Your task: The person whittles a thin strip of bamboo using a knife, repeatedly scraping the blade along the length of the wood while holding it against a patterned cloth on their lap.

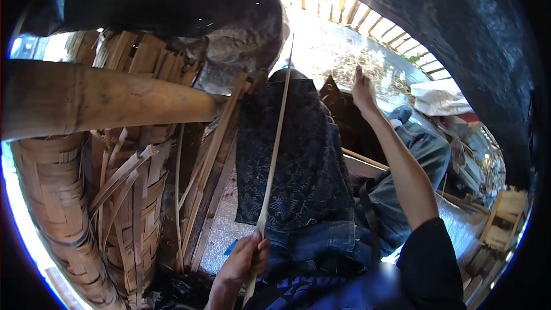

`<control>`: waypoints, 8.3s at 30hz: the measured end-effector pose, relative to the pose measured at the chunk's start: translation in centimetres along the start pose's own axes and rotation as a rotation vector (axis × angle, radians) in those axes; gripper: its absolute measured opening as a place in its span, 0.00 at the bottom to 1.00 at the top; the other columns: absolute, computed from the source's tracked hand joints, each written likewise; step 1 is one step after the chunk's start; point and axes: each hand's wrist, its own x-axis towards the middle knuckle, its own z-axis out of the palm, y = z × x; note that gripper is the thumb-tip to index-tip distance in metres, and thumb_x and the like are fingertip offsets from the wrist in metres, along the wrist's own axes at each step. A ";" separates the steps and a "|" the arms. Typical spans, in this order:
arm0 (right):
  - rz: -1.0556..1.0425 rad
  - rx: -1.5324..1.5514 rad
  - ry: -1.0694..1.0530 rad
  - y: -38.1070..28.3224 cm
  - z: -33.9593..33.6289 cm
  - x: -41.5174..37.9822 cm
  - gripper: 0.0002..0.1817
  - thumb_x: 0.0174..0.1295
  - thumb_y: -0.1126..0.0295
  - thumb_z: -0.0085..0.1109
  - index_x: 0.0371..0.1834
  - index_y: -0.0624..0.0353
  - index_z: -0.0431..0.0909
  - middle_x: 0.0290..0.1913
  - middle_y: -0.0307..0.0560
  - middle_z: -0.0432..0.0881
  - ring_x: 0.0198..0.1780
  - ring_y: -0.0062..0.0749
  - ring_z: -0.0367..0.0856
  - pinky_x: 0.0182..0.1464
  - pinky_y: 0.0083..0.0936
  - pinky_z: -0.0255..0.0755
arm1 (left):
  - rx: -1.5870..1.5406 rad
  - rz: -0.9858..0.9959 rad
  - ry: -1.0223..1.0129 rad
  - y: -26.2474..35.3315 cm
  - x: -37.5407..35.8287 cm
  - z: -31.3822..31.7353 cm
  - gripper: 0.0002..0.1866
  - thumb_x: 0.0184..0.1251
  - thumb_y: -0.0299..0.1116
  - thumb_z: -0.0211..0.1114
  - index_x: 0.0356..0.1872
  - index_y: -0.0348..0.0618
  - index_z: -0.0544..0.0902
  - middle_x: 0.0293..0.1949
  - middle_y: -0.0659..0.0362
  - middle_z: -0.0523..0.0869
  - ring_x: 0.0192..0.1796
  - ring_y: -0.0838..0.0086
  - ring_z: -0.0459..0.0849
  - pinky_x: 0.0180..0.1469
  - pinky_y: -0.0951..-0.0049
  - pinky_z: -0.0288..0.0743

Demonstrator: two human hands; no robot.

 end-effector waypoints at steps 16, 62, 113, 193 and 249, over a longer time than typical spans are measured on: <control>-0.615 -0.278 -0.589 -5.6 -5.4 -15.7 0.23 0.69 0.56 0.47 0.20 0.62 0.69 0.09 0.52 0.68 0.09 0.41 0.69 0.14 0.34 0.62 | -0.177 -0.084 -0.356 6.5 9.4 3.2 0.17 0.75 0.49 0.38 0.27 0.56 0.65 0.16 0.73 0.55 0.13 0.88 0.48 0.13 0.84 0.42; -0.457 -0.472 -0.648 -8.0 -6.5 -13.0 0.29 0.70 0.53 0.41 0.15 0.62 0.71 0.11 0.53 0.72 0.13 0.46 0.75 0.19 0.40 0.69 | 1.027 0.718 0.403 1.5 7.5 5.6 0.20 0.75 0.38 0.42 0.28 0.35 0.75 0.15 0.61 0.69 0.17 0.77 0.66 0.21 0.71 0.60; -0.578 -0.275 -0.721 -5.3 -5.7 -14.5 0.28 0.69 0.51 0.43 0.16 0.61 0.70 0.09 0.51 0.70 0.11 0.41 0.73 0.16 0.36 0.67 | 0.132 0.377 0.412 3.7 8.3 6.1 0.14 0.65 0.39 0.62 0.33 0.36 0.81 0.28 0.58 0.83 0.28 0.78 0.81 0.29 0.80 0.74; -0.689 -0.340 -0.608 -6.7 -6.5 -16.2 0.19 0.68 0.59 0.47 0.25 0.62 0.72 0.13 0.55 0.73 0.15 0.49 0.76 0.19 0.40 0.69 | 0.118 0.160 -0.247 6.2 8.5 4.5 0.21 0.75 0.50 0.38 0.27 0.49 0.67 0.14 0.72 0.55 0.12 0.86 0.50 0.14 0.82 0.44; -0.617 -0.397 -0.747 -7.9 -2.8 -9.7 0.26 0.69 0.56 0.46 0.15 0.60 0.69 0.10 0.53 0.69 0.12 0.44 0.69 0.20 0.35 0.64 | -0.825 -0.203 -0.654 4.7 9.6 1.5 0.18 0.76 0.47 0.38 0.26 0.51 0.65 0.10 0.71 0.58 0.07 0.87 0.53 0.09 0.86 0.45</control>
